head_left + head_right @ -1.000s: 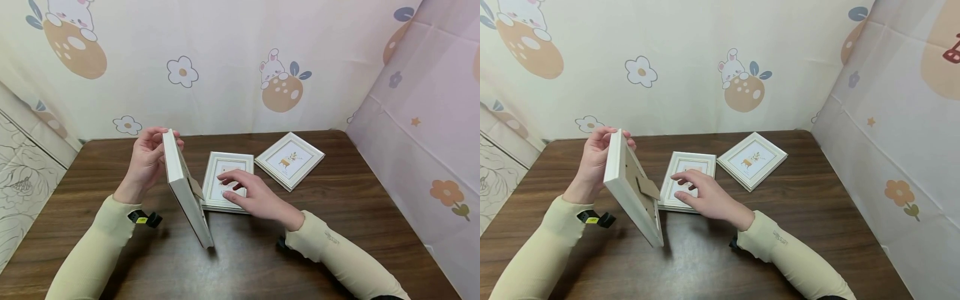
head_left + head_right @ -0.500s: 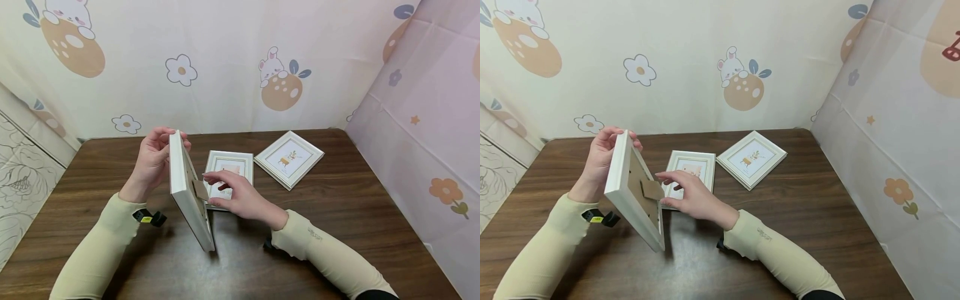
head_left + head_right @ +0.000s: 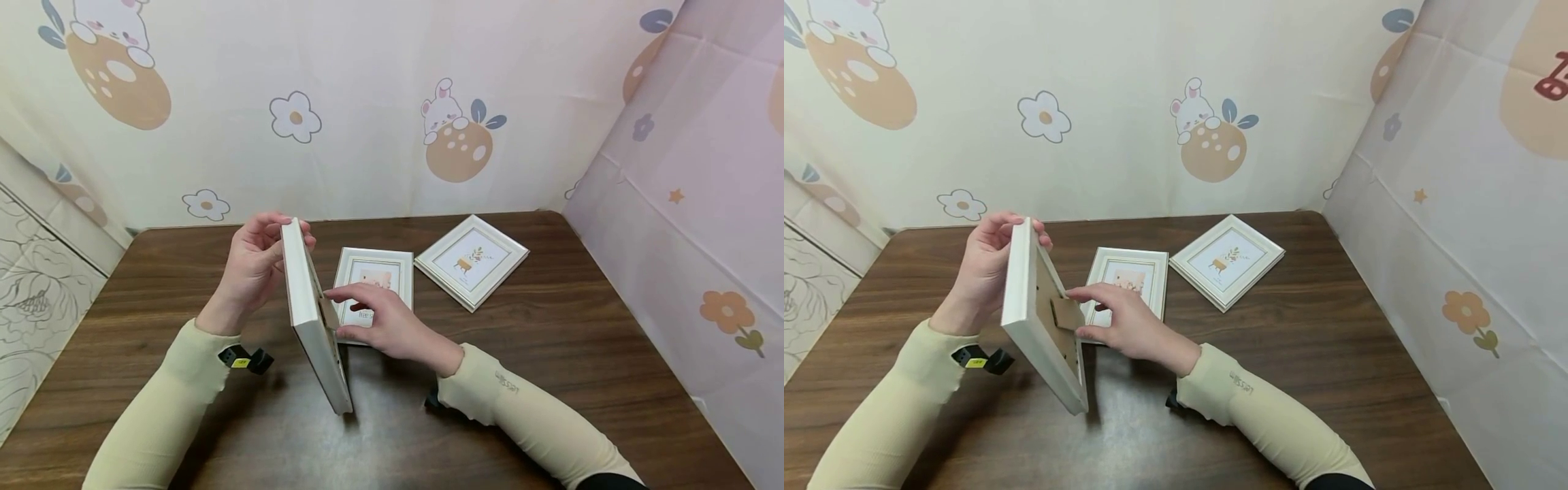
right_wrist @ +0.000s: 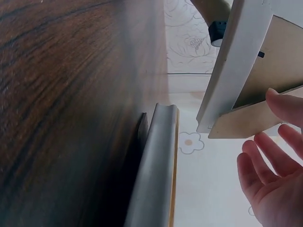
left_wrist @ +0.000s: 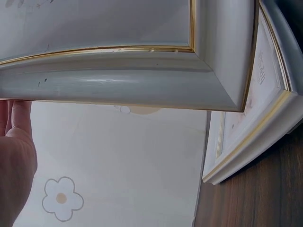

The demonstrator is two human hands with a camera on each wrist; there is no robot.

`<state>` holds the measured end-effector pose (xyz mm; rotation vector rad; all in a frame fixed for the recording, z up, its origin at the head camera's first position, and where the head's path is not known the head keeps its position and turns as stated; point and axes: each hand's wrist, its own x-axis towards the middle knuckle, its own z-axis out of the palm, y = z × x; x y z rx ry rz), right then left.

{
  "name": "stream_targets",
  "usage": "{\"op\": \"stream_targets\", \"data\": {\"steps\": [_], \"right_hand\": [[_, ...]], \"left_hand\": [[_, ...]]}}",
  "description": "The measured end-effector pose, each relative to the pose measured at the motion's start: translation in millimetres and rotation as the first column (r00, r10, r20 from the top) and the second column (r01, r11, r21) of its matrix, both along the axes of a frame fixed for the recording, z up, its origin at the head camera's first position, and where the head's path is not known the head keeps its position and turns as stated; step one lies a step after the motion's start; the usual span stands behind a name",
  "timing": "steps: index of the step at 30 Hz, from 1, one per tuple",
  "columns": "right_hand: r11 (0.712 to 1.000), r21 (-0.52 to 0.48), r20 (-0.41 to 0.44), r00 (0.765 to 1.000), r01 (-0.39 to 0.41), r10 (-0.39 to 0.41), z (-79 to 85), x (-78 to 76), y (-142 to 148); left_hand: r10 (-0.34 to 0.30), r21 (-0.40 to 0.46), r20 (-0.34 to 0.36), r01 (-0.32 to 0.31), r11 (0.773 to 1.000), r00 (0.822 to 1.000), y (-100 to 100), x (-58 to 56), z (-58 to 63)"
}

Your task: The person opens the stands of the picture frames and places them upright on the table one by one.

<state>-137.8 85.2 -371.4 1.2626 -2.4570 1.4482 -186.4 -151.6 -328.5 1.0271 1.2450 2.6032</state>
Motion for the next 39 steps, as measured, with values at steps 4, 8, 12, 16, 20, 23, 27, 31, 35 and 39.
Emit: {"op": "stream_targets", "data": {"steps": [4,8,12,16,20,23,27,31,35,39], "right_hand": [[1.0,0.014,-0.009,1.0,-0.006,0.006,-2.0,-0.4,-1.2],[1.0,0.016,-0.002,1.0,-0.004,0.004,-3.3,-0.5,-2.5],[1.0,0.016,0.002,1.0,0.009,-0.009,-4.0,-0.3,-2.3],[1.0,0.019,-0.013,1.0,0.025,-0.025,-3.1,0.5,-0.8],[0.999,0.013,-0.036,0.999,0.029,-0.028,-1.4,1.5,0.7],[1.0,-0.001,-0.046,0.999,0.021,-0.022,-1.9,2.0,1.9],[1.0,0.0,-0.066,0.998,0.022,-0.022,-2.8,2.7,3.6],[1.0,0.004,-0.075,0.997,0.024,-0.023,-2.6,2.9,5.7],[1.0,0.007,-0.079,0.997,0.021,-0.021,-2.0,3.5,8.7],[0.999,0.026,-0.074,0.997,0.032,-0.03,-1.6,4.4,11.5]], "left_hand": [[0.01,-0.022,-0.009,-0.01,1.0,1.0,-0.2,1.3,0.5],[0.035,-0.041,-0.016,-0.035,0.999,0.999,-0.4,1.8,0.5],[0.05,-0.053,-0.016,-0.05,0.997,0.999,-0.7,2.3,0.3],[0.05,-0.051,-0.013,-0.051,0.997,0.999,-1.0,2.4,0.9],[0.053,-0.05,-0.009,-0.053,0.997,0.999,-2.0,2.0,0.5],[0.061,-0.051,-0.004,-0.061,0.997,0.998,-3.1,1.6,-0.7],[0.067,-0.054,0.003,-0.067,0.996,0.998,-4.7,1.3,-2.4],[0.073,-0.056,0.003,-0.072,0.996,0.997,-6.6,1.4,-4.1],[0.067,-0.053,-0.002,-0.067,0.996,0.998,-8.1,1.1,-5.3],[0.064,-0.065,-0.009,-0.065,0.996,0.998,-9.3,0.7,-6.2]]}}
